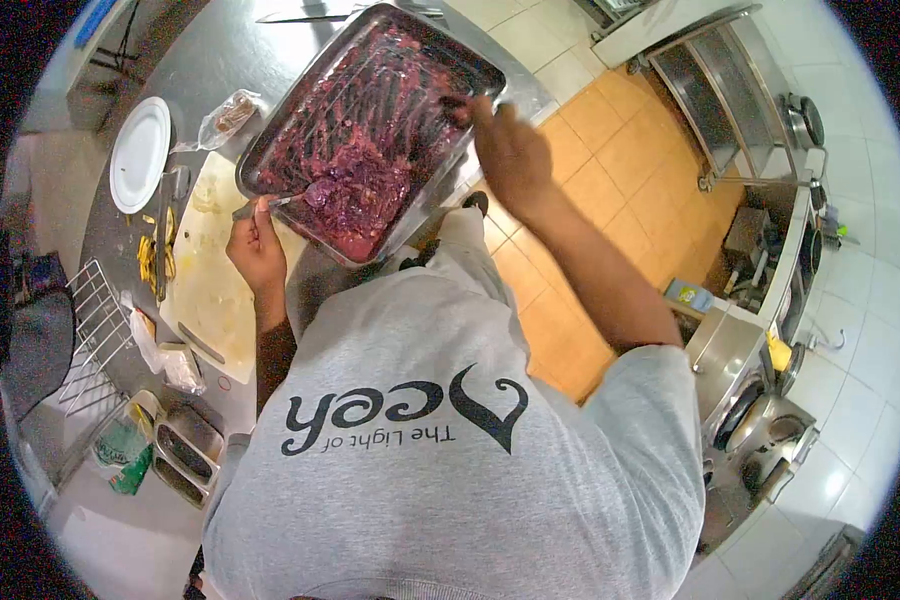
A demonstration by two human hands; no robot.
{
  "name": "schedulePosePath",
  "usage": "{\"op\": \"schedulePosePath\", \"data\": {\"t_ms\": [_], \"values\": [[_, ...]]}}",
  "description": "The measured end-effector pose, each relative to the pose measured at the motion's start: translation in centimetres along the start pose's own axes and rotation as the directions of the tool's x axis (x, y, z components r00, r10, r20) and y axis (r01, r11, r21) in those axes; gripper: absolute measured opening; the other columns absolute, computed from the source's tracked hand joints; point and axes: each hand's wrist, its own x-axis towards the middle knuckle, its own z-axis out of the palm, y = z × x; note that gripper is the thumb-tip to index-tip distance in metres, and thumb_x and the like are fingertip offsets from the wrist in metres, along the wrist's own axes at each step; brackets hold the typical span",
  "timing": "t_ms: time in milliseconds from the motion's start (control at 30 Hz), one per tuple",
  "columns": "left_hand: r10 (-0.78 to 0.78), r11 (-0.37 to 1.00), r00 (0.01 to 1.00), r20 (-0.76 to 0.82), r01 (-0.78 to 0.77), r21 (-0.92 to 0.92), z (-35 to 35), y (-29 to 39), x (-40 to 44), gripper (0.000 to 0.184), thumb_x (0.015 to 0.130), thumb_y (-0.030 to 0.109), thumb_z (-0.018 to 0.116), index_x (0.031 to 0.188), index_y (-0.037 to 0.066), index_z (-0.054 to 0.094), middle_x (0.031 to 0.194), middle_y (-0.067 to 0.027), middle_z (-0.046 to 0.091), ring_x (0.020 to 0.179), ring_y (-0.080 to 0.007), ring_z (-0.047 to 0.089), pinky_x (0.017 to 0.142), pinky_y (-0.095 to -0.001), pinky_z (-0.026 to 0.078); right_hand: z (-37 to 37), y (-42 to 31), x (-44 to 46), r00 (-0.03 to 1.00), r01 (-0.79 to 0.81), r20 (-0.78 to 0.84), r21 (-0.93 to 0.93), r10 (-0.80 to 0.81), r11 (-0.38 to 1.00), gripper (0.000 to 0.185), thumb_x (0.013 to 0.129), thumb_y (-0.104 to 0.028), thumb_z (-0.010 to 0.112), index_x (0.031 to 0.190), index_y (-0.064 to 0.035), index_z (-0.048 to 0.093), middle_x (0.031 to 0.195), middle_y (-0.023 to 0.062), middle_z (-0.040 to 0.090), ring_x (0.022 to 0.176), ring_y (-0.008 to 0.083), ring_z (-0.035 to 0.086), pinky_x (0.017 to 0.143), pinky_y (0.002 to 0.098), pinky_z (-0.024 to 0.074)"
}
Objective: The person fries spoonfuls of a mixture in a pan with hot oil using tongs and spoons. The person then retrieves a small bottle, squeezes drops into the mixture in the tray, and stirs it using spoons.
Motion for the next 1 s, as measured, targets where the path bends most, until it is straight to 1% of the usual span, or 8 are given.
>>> {"op": "schedulePosePath", "data": {"t_ms": [67, 167, 200, 267, 400, 533, 767, 1000], "values": [[0.040, 0.999, 0.999, 0.009, -0.040, 0.007, 0.1, 0.1, -0.1, 0.019, 0.092, 0.014, 0.052, 0.093, 0.000, 0.065, 0.082, -0.0061, 0.064, 0.074, -0.0080, 0.054, 0.066, -0.0220, 0.043, 0.8, 2.0, 1.2, 0.914, 0.160, -0.355, -0.137, -0.199, 0.978, 0.017, 0.083, -0.014, 0.051, 0.099, -0.0086, 0.052, 0.072, 0.0112, 0.056, 0.058, 0.0253, 0.060, 0.044, 0.0346, 0.0464], [-0.058, 0.998, 0.998, 0.009, 0.058, -0.038, 0.1, 0.0, -0.5, 0.016, 0.090, 0.008, 0.052, 0.091, -0.003, 0.063, 0.082, -0.0106, 0.065, 0.073, -0.0138, 0.060, 0.066, -0.0260, 0.046, -1.6, 1.7, 1.8, 0.973, 0.160, 0.140, 0.168, -0.184, 0.973, 0.020, 0.082, -0.013, 0.053, 0.101, -0.0073, 0.053, 0.075, 0.0140, 0.057, 0.066, 0.0296, 0.060, 0.051, 0.0390, 0.0479], [-0.044, 0.999, 0.999, 0.005, 0.044, -0.023, 0.1, 0.0, -0.6, 0.016, 0.089, 0.007, 0.052, 0.091, -0.003, 0.063, 0.082, -0.0108, 0.065, 0.073, -0.0138, 0.060, 0.066, -0.0260, 0.046, -0.5, 1.3, 0.8, 0.910, 0.402, -0.207, 0.221, -0.360, 0.888, 0.018, 0.083, -0.011, 0.049, 0.100, -0.0068, 0.052, 0.081, 0.0166, 0.059, 0.071, 0.0340, 0.061, 0.057, 0.0435, 0.0496], [-0.018, 1.000, 1.000, -0.012, 0.018, 0.011, 0.0, 0.1, -0.6, 0.016, 0.089, 0.007, 0.052, 0.091, -0.004, 0.063, 0.083, -0.0112, 0.065, 0.074, -0.0139, 0.060, 0.066, -0.0260, 0.046, -2.1, 0.4, 1.3, 0.880, 0.250, 0.300, 0.365, -0.368, 0.897, 0.026, 0.080, -0.003, 0.047, 0.105, -0.0061, 0.054, 0.088, 0.0170, 0.061, 0.074, 0.0315, 0.060, 0.066, 0.0398, 0.0495], [-0.024, 0.999, 0.998, -0.056, 0.021, -0.046, 0.3, -0.7, -1.0, 0.019, 0.092, 0.013, 0.052, 0.093, -0.002, 0.064, 0.082, -0.0051, 0.064, 0.074, -0.0078, 0.054, 0.069, -0.0219, 0.043, -3.2, 2.2, 3.5, 0.933, 0.013, 0.353, 0.143, -0.064, 0.990, 0.030, 0.079, -0.001, 0.047, 0.108, -0.0054, 0.052, 0.085, 0.0189, 0.061, 0.079, 0.0311, 0.062, 0.069, 0.0409, 0.0498], [-0.064, 0.997, 0.997, -0.046, 0.062, -0.049, 0.6, 0.2, -1.1, 0.019, 0.092, 0.013, 0.051, 0.093, -0.002, 0.064, 0.083, -0.0051, 0.065, 0.075, -0.0083, 0.055, 0.070, -0.0222, 0.044, -2.8, 0.4, 2.2, 0.845, 0.021, 0.500, 0.324, -0.190, 0.946, 0.029, 0.078, 0.003, 0.043, 0.106, -0.0009, 0.050, 0.083, 0.0225, 0.060, 0.081, 0.0366, 0.060, 0.070, 0.0465, 0.0478], [-0.101, 0.994, 0.995, -0.026, 0.102, 0.032, 0.6, 0.7, -1.0, 0.019, 0.091, 0.012, 0.053, 0.090, -0.002, 0.065, 0.080, -0.0056, 0.065, 0.073, -0.0082, 0.056, 0.068, -0.0227, 0.044, 2.8, -2.4, 4.5, 0.954, 0.072, 0.208, 0.544, -0.217, 0.836, 0.016, 0.083, -0.002, 0.040, 0.098, 0.0001, 0.045, 0.078, 0.0261, 0.058, 0.079, 0.0437, 0.057, 0.066, 0.0498, 0.0452], [-0.065, 0.996, 0.998, -0.025, 0.066, 0.055, 0.8, 0.6, -0.5, 0.018, 0.091, 0.011, 0.054, 0.089, -0.002, 0.065, 0.079, -0.0050, 0.065, 0.072, -0.0070, 0.054, 0.065, -0.0224, 0.044, 0.6, -3.4, 3.0, 0.844, 0.150, 0.253, 0.736, -0.473, 0.660, 0.019, 0.079, -0.003, 0.047, 0.098, -0.0042, 0.043, 0.081, 0.0243, 0.058, 0.079, 0.0428, 0.059, 0.063, 0.0491, 0.0469]]}}
